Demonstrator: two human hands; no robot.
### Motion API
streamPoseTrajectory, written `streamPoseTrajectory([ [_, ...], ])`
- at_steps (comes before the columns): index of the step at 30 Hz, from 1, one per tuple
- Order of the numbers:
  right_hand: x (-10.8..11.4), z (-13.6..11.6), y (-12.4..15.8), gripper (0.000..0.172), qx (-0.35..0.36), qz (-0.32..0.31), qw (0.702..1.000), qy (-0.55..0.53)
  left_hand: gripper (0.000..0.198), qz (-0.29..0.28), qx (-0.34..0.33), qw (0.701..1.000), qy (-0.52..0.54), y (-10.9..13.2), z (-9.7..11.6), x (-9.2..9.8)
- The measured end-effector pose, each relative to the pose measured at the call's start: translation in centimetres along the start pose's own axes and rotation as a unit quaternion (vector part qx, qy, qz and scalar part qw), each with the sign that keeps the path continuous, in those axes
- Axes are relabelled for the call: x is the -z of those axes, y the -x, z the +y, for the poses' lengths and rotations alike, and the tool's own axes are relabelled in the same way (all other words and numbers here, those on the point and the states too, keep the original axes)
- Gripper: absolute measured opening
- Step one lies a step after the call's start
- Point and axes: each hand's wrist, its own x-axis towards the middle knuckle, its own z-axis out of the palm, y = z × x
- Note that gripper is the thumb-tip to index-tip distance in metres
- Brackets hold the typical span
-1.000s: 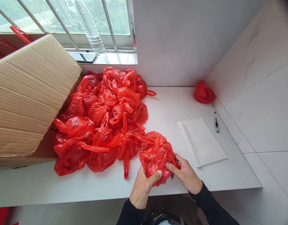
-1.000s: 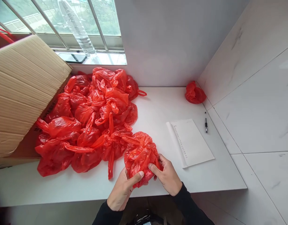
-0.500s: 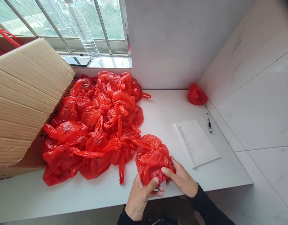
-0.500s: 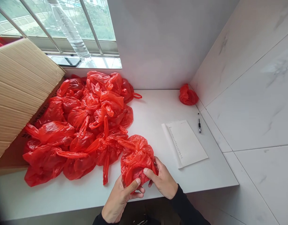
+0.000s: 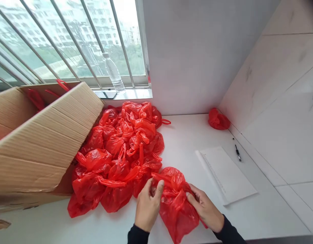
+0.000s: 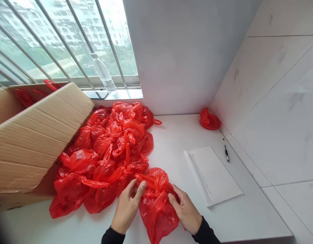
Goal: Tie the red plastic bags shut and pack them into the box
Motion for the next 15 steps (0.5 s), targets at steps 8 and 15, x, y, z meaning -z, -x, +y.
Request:
streamPoseTrajectory([
  [8, 0.3, 3.4, 2.5, 0.069, -0.042, 0.164, 0.953, 0.252, 0.051, -0.047, 0.036, 0.981, 0.184, -1.5, 0.5, -3.5],
  [15, -0.7, 3.3, 3.5, 0.062, -0.015, 0.161, 0.958, 0.237, 0.058, -0.019, 0.037, 0.976, 0.212, -2.8, 1.8, -2.1],
])
